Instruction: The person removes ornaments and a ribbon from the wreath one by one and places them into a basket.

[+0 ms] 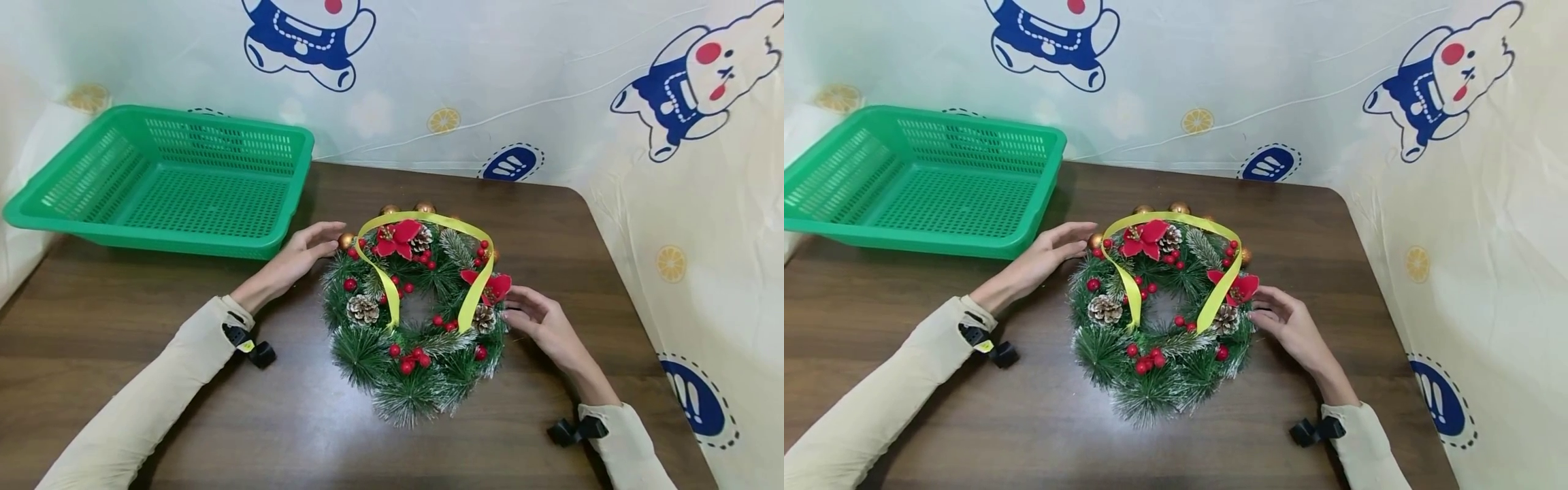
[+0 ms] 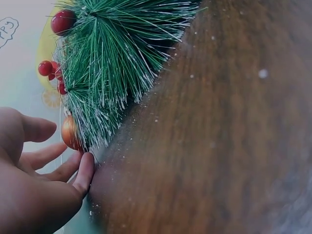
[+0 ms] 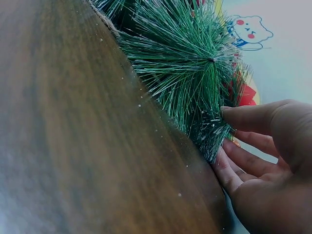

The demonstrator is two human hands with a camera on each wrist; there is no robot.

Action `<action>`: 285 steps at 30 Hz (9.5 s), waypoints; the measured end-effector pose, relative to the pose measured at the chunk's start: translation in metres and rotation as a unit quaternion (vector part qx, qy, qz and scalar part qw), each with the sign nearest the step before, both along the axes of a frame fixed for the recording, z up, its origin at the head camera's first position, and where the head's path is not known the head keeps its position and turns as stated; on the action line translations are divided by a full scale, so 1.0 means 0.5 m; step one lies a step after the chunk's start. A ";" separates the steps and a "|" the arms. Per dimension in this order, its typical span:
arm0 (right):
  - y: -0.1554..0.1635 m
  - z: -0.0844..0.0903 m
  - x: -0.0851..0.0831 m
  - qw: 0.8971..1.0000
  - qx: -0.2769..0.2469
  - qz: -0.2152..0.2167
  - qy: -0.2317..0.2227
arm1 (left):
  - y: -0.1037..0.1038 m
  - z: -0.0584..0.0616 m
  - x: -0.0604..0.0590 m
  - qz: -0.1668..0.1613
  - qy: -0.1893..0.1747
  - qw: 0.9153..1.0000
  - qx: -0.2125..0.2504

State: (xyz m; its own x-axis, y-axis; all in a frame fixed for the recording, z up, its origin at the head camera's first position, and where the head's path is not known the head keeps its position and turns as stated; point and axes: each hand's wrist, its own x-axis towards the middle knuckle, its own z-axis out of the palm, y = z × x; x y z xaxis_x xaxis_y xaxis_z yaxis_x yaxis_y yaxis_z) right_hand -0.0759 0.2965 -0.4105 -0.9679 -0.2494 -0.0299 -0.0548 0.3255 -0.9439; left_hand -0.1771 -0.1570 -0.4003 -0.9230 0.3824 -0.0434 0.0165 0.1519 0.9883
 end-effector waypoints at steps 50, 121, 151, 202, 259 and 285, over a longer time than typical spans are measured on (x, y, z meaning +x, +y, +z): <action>-0.003 0.004 0.002 1.000 -0.006 -0.002 -0.003 | 0.030 0.062 0.033 0.043 0.170 0.984 -0.016; -0.001 0.006 -0.001 1.000 0.011 0.003 -0.004 | 0.013 0.141 0.052 0.040 0.133 0.990 0.028; -0.001 0.008 0.001 1.000 -0.018 -0.005 -0.012 | -0.101 0.268 0.067 0.136 0.199 0.951 0.194; -0.005 0.005 -0.002 1.000 -0.021 0.013 0.007 | -0.128 0.177 0.016 0.253 0.323 0.892 -0.188; 0.003 0.004 -0.001 1.000 -0.004 0.001 -0.011 | -0.128 0.169 0.005 0.216 0.349 0.880 -0.240; -0.035 0.023 0.023 0.999 0.045 -0.014 -0.002 | -0.038 0.185 0.047 0.122 0.378 0.890 -0.223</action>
State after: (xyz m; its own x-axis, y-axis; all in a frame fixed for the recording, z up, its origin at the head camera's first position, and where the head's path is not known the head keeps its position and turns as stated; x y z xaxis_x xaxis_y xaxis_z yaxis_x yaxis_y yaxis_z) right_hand -0.0643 0.2790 -0.3988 -0.9741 -0.2193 -0.0548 -0.0413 0.4107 -0.9108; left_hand -0.1538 -0.1760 -0.3078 -0.8062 0.2667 0.5281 0.5637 0.6173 0.5488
